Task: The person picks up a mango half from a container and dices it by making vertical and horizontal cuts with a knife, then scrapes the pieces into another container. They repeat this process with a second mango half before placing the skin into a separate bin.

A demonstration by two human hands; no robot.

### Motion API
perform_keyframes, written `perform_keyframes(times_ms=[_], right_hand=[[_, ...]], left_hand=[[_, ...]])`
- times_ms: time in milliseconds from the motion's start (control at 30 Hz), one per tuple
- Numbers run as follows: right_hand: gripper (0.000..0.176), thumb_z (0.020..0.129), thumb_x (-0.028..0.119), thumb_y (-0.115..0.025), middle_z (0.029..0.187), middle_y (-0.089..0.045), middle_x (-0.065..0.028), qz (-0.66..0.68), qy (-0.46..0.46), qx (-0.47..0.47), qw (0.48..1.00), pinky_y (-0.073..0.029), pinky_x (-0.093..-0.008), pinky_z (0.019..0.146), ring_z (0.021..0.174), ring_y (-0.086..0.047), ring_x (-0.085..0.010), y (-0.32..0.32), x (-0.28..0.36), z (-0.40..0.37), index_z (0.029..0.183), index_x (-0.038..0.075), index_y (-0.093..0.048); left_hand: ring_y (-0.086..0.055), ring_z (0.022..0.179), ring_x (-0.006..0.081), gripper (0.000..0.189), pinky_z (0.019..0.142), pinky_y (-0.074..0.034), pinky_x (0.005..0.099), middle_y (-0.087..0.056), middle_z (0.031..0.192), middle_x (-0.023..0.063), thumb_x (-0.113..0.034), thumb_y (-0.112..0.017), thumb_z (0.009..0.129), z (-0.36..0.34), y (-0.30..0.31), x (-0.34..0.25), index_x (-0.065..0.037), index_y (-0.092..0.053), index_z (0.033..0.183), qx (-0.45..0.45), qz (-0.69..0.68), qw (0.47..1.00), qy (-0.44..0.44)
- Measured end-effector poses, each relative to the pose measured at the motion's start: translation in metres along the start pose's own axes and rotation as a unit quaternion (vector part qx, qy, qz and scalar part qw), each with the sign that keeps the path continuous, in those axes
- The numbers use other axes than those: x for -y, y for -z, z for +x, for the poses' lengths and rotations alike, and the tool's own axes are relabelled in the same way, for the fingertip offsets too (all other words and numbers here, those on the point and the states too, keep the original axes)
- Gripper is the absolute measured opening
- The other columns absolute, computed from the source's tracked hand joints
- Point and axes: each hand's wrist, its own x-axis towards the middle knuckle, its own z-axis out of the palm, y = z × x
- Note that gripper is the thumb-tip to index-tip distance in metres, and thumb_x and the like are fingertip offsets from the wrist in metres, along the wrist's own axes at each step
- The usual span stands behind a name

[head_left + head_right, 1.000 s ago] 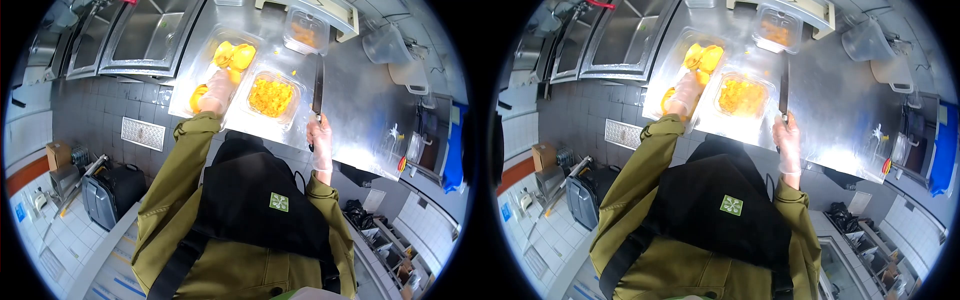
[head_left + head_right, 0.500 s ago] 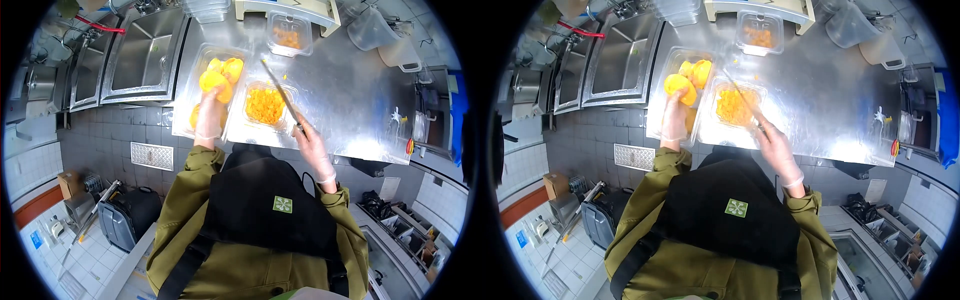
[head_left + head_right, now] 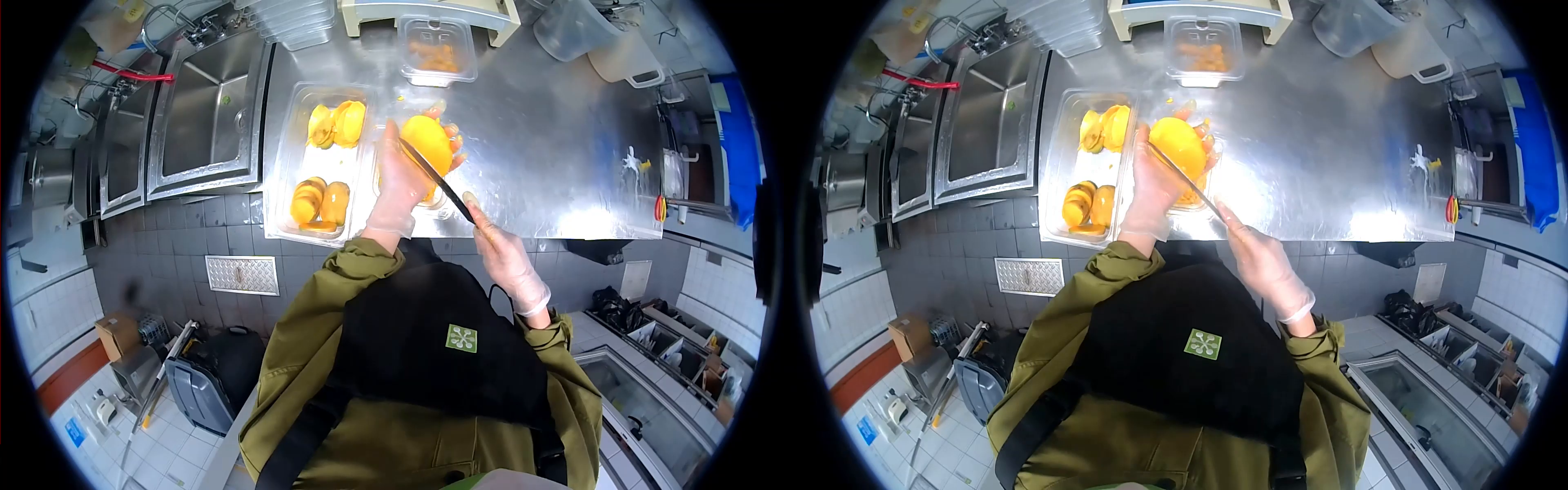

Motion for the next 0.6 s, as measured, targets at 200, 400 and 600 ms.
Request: perform_keyframes(times_ms=[200,400,600], right_hand=[[0.051,0.084,-0.002,-0.047,0.116,-0.052,-0.015,0.066,-0.131,-0.008,0.989,-0.045,-0.0271,0.069,0.073,-0.054,-0.0217,-0.005,-0.011,-0.013,0.132,0.012,-0.038],[0.05,0.085,0.004,-0.049,0.087,-0.058,-0.0221,0.023,-0.026,-0.045,0.998,-0.048,-0.0388,0.066,0.076,-0.058,-0.0381,-0.008,-0.006,-0.007,0.131,0.018,-0.039],[0.053,0.084,0.006,-0.049,0.07,-0.057,-0.0184,-0.067,-0.03,-0.047,0.996,-0.048,-0.0402,0.056,0.061,-0.058,-0.0352,-0.013,-0.006,0.001,0.133,0.023,-0.036]], left_hand=[[-0.051,0.079,0.0276,0.058,0.071,-0.042,0.041,-0.054,0.089,0.0136,-0.054,-0.027,0.087,0.008,0.016,0.004,-0.007,-0.05,0.112,-0.057,0.007,0.996,-0.069],[-0.052,0.075,0.0261,0.056,0.066,-0.043,0.0371,-0.055,0.082,0.013,-0.051,-0.026,0.089,0.007,0.026,0.007,-0.003,-0.049,0.106,0.012,0.072,0.993,-0.097],[-0.052,0.068,0.024,0.055,0.062,-0.043,0.0344,-0.056,0.074,0.0123,-0.048,-0.025,0.089,0.012,0.029,0.008,-0.002,-0.053,0.098,-0.06,0.146,0.98,-0.123]])
